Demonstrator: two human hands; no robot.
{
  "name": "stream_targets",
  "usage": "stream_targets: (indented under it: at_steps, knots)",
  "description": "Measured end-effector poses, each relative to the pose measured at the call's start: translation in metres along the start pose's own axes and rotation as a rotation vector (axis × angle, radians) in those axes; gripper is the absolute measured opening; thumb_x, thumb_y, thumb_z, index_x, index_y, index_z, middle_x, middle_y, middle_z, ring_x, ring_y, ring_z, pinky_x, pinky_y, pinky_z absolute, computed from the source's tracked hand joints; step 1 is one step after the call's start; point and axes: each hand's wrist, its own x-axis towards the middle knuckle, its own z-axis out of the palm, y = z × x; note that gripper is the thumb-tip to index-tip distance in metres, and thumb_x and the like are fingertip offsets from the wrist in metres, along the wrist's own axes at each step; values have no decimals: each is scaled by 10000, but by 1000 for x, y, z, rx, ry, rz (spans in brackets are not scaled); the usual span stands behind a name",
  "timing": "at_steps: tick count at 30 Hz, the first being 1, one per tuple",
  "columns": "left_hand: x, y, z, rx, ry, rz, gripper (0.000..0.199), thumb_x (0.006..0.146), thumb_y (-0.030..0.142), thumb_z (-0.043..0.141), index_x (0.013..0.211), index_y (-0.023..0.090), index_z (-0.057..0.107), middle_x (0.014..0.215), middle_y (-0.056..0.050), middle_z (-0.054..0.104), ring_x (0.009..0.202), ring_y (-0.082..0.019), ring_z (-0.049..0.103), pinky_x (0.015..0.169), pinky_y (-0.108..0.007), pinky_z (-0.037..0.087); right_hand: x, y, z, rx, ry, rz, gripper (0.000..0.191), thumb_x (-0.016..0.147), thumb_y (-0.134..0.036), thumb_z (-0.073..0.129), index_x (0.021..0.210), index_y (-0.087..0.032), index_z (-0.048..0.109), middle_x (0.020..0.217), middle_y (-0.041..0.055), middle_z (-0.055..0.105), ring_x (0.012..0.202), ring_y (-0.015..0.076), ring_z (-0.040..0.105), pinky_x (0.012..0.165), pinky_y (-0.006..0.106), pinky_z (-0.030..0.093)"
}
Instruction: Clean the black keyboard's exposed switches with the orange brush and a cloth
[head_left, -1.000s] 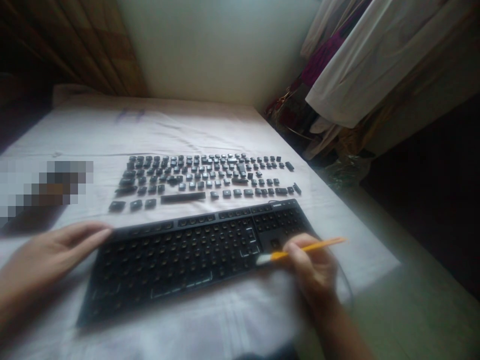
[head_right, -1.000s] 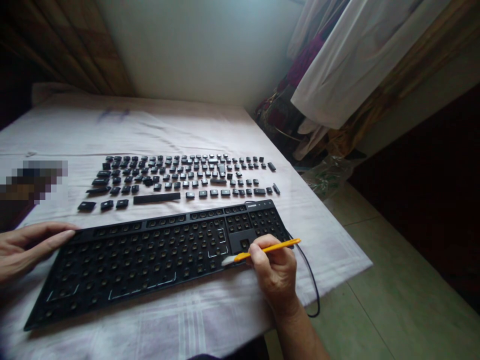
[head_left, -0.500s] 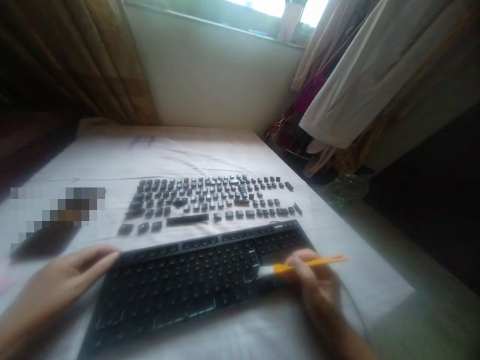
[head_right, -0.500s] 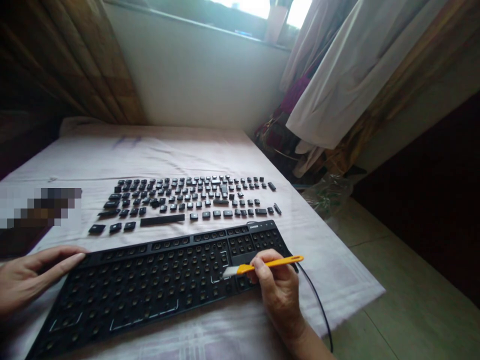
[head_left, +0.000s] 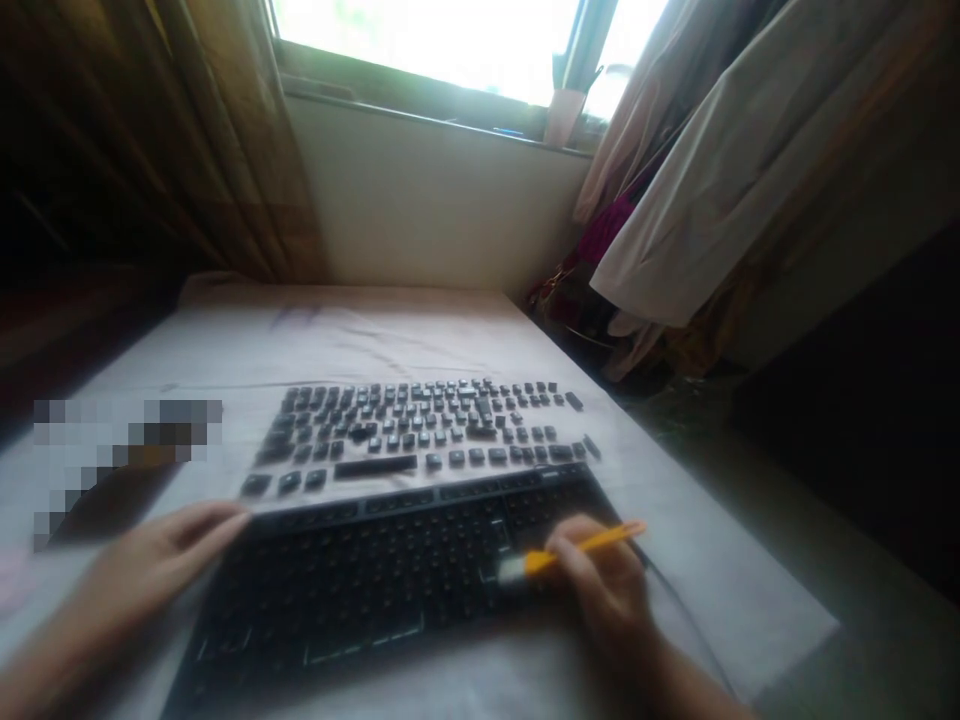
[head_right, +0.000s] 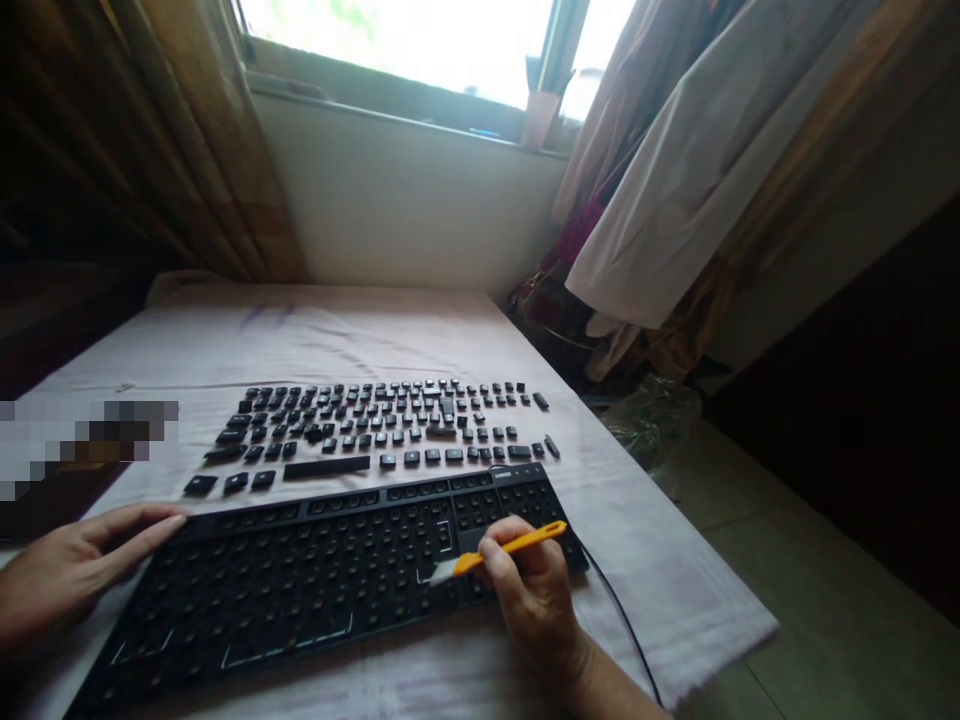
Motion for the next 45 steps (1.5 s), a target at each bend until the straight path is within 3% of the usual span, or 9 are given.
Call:
stream_targets:
  at_steps: [2, 5, 9, 15, 19, 23, 34, 41, 45]
  knots:
    - [1, 4, -2, -61, -108, -59, 729, 567, 904, 508, 884, 325, 818, 1021, -16, 816, 995, -313, 755, 846, -342, 596, 6, -1, -2, 7, -29, -28, 215, 901, -310, 652, 713, -206, 661, 565, -29, 600, 477, 124, 569, 471, 208, 470]
    - [0, 8, -4, -90, -111, -100, 740, 531, 898, 551, 885, 299, 806, 1043, -36, 811, 1047, -322, 733, 946, -360, 551, 18, -8, -2, 38, -82, 32, 172, 902, -300, 643, 763, -203, 674, 623, -21, 626, 510, 129, 606, 489, 213, 503]
    - [-6, 8, -3, -100, -78, -155, 735, 524, 885, 569, 913, 305, 796, 1082, -25, 801, 1106, -327, 707, 1060, -399, 478, 39, -16, -3, 120, -324, 56, 133, 919, -313, 661, 873, -199, 712, 682, -7, 666, 534, 126, 636, 513, 221, 528]
    - [-17, 1, 3, -121, 29, -148, 756, 601, 863, 570, 1023, 275, 786, 1128, -32, 794, 1082, -302, 718, 1002, -350, 522, 50, -9, -15, 146, -594, -83, 78, 923, -282, 721, 933, -228, 776, 858, 56, 767, 754, 181, 724, 670, 297, 597]
    - [-18, -4, 4, -104, 51, -126, 742, 637, 847, 570, 1024, 252, 786, 1085, -43, 803, 1028, -286, 734, 922, -320, 557, 50, -9, -20, 104, -606, -105, 105, 916, -285, 720, 869, -210, 776, 790, 58, 750, 717, 180, 707, 649, 289, 584]
    - [-19, -6, 2, -108, 36, -166, 737, 659, 842, 563, 1067, 264, 772, 1091, -34, 799, 1030, -286, 729, 972, -357, 539, 50, -11, -19, 34, -585, -108, 72, 885, -230, 723, 833, -202, 764, 759, 47, 742, 686, 169, 695, 629, 272, 566]
    - [-21, 8, -1, -130, 35, -229, 766, 572, 872, 580, 1027, 288, 775, 1149, -30, 787, 1137, -335, 694, 1108, -462, 454, 47, -14, -16, 129, -650, 161, 99, 868, -271, 756, 848, -174, 754, 701, 40, 743, 587, 138, 675, 539, 225, 547]
    - [-23, 17, -4, -148, 26, -230, 803, 553, 884, 600, 1026, 261, 780, 1151, -57, 789, 1148, -354, 690, 1101, -472, 464, 49, -10, -21, 165, -562, 149, 174, 858, -345, 766, 823, -175, 773, 641, 36, 734, 522, 132, 661, 475, 206, 538]
    - [-22, 14, -4, -123, 57, -174, 786, 587, 880, 581, 1011, 252, 789, 1111, -67, 800, 1083, -346, 719, 1025, -443, 527, 49, -13, -22, 50, -619, 118, 129, 847, -289, 767, 801, -168, 767, 658, 43, 734, 536, 137, 655, 480, 213, 525]
